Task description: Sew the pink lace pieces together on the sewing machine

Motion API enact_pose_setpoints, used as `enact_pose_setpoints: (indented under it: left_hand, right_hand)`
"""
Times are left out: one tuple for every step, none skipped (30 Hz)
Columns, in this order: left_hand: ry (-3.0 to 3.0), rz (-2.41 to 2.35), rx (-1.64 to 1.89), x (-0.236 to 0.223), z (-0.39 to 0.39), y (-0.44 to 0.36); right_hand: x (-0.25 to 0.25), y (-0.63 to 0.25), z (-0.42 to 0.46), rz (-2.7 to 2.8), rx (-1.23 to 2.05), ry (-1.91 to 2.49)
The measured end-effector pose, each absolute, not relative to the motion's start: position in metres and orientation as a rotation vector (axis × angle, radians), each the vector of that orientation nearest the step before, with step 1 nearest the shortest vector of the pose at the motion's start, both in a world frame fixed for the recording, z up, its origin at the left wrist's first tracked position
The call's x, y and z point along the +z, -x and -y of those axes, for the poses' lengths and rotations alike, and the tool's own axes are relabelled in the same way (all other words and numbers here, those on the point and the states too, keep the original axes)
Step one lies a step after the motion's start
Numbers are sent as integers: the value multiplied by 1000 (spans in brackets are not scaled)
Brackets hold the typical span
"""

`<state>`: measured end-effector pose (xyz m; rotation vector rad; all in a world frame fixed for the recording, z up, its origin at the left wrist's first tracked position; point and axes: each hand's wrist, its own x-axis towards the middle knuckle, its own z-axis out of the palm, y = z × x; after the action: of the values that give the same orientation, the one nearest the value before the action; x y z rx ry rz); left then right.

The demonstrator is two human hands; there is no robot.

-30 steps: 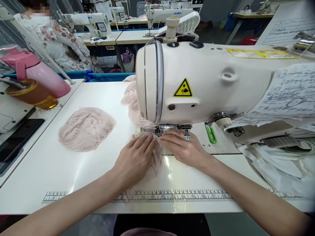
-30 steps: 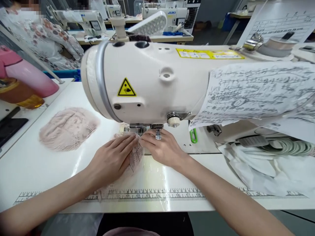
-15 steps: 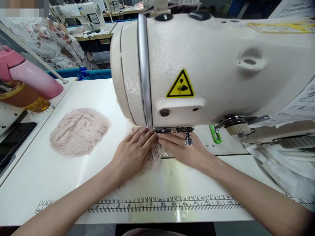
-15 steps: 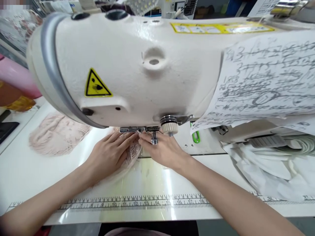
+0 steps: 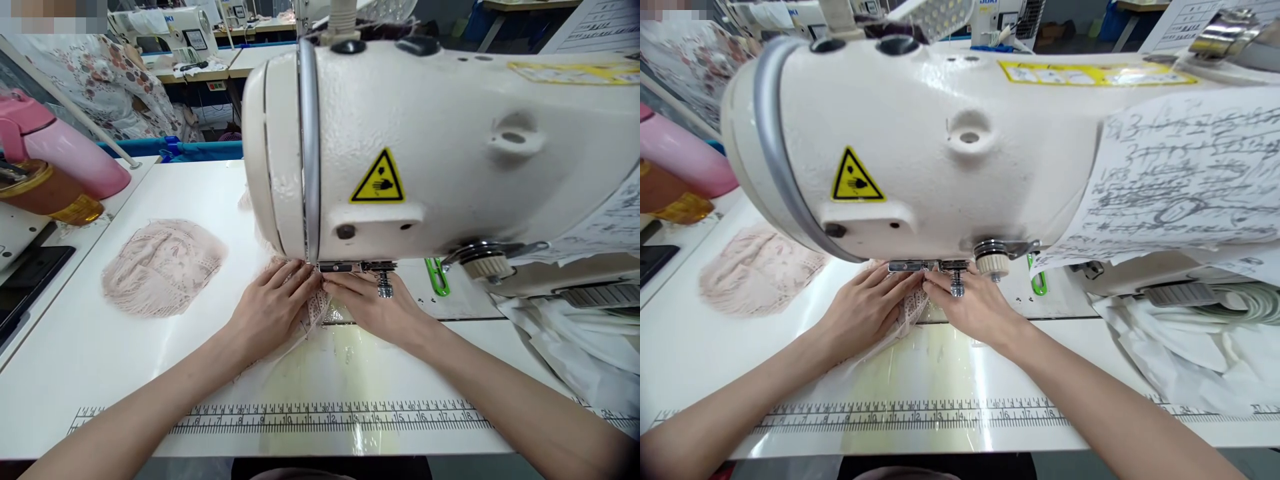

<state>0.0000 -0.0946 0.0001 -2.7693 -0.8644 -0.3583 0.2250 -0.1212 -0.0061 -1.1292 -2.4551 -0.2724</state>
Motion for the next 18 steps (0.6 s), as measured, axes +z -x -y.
enact_pose_setpoints:
  left_hand:
    - [2772,864,-356,0,95,0]
    - [2774,864,-352,1,95,0]
    - [2774,865,-349,1,95,-1]
    - [2773,865,-347,1,95,-1]
    - [2770,865,-347,1,95,-1]
    - [2767,868,-348,1,95,-1]
    - [2765,872,-349,0,95,-1]
    - [2764,877,-353,0,95,-2]
    - [2765,883,-356,0,95,-2]
    - [2768,889,-360,0,95,-2]
    - [2770,895,-363,1,95,-2]
    - [2771,900,-367,1,95,-2]
    - [2774,903,-370,1,95,-2]
    - [2777,906,-370,1,95,-2]
    - [2781,908,-367,2,94,-2]
    - [2784,908,-364,1,94,-1]
    - [2786,906,-363,1,93,0]
    - [2788,905,-367,0,93,0]
  right_hand:
    - [-7,-225,122,2455,-319,1145]
    - [-7,-224,122,2455,-368,1156]
    - [-8,-224,123,2452,-417,1160]
    - [-9,-224,123,2451,-456,1157]
    - [-9,-224,123,2445,-488,1150]
    - [-10,-225,123,2437,-512,1143]
    - [-11,-225,123,2431,-528,1139]
    - [-11,-225,122,2430,-535,1137]
    - [-11,-225,122,2431,-538,1133]
    - [-11,-225,121,2431,-536,1130]
    - [-11,-225,120,2429,-532,1128]
    - [-11,-225,120,2428,-525,1123]
    - [-12,-225,119,2425,-516,1118]
    - [-12,-225,118,2420,-508,1117]
    - [-13,-226,118,2416,-500,1114]
    - [-14,-226,117,2414,-491,1111]
    - [-15,-226,116,2412,-483,1095]
    - [-16,-226,116,2407,-476,1079]
